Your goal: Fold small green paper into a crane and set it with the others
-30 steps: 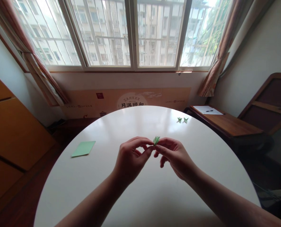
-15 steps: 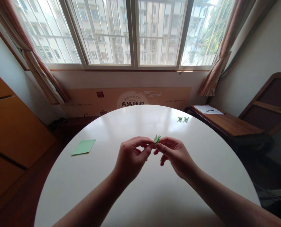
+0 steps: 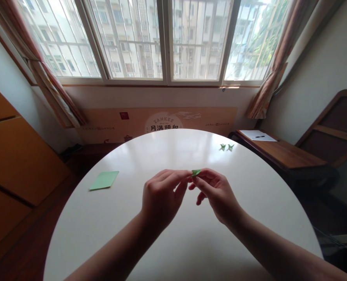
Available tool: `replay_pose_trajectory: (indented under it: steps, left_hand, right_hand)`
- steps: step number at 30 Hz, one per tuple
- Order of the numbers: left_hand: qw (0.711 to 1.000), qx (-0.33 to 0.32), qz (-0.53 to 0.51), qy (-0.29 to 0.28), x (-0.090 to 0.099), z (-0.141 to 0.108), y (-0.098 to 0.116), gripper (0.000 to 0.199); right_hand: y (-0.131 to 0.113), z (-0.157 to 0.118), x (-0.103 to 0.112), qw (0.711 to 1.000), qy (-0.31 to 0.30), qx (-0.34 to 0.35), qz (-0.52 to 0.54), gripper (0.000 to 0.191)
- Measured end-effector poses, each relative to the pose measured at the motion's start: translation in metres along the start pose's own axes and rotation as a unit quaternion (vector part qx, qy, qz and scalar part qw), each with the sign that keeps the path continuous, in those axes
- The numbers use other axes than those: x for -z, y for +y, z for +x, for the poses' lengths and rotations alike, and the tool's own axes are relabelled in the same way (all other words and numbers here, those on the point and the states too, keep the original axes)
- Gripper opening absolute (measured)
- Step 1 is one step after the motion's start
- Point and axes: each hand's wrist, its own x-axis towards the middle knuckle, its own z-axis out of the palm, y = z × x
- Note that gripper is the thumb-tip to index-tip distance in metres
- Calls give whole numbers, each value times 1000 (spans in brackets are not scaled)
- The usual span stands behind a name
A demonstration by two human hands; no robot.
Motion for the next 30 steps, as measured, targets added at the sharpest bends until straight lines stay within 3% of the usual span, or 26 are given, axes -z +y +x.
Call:
replay_pose_trajectory:
  steps: [9, 14, 17, 24, 30]
  left_hand:
    - [994, -112, 12, 0, 2, 3, 0, 15]
    - [991, -131, -1, 9, 1, 3, -4, 17]
    - [992, -119, -32, 29, -2, 4, -5, 20]
    - [992, -24, -122, 1, -3, 5, -1, 15]
    - [995, -49, -92, 11, -3, 5, -4, 10]
  right_hand:
    - [-1, -2, -1, 1000, -8, 18, 10, 19]
    - [0, -2, -2, 999, -11, 25, 17, 19]
    - [1, -1, -2, 999, -9, 32, 25, 19]
    - [3, -1, -1, 998, -5, 61, 7, 15]
    - [7, -1, 1, 995, 11, 96, -16, 11]
